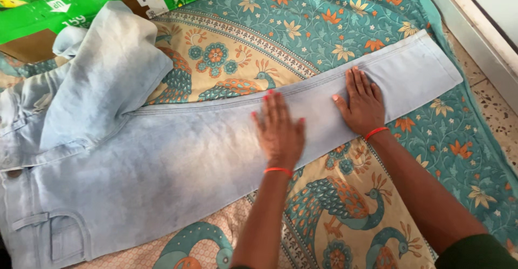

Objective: The person folds a black shirt and places it into a green cardboard box. Then the person unfolds a pair of light blue jeans, smooths them out, and folds them neatly on the floor.

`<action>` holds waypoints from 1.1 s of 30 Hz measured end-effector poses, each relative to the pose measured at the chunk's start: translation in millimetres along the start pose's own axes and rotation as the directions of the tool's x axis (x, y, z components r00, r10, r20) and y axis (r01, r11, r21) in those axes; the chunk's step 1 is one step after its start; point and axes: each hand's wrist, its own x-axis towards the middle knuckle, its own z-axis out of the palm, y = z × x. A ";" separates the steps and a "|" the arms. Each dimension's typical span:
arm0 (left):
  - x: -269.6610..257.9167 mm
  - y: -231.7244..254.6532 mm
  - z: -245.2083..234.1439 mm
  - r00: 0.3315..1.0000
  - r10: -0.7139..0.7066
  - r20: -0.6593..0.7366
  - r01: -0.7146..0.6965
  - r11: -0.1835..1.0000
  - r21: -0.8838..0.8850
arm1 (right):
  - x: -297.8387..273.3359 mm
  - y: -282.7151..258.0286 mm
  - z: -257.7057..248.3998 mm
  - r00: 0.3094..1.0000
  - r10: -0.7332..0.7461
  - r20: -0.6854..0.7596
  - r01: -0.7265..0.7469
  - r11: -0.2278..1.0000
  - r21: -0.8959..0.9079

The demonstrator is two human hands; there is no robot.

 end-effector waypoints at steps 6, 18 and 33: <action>7.1 62.5 26.8 0.989 0.140 -0.041 -0.145 0.973 -0.179 | -2.2 -0.5 -4.7 0.997 -0.063 -0.050 0.062 0.998 -0.035; 11.4 65.0 20.9 0.988 0.135 0.070 -0.130 0.989 -0.075 | 17.1 88.3 -29.7 0.975 -0.209 0.077 0.211 0.978 -0.009; 13.7 65.9 17.5 0.990 0.135 0.042 -0.132 0.988 -0.078 | 5.1 26.7 -25.3 0.911 -0.392 0.130 0.401 0.914 -0.056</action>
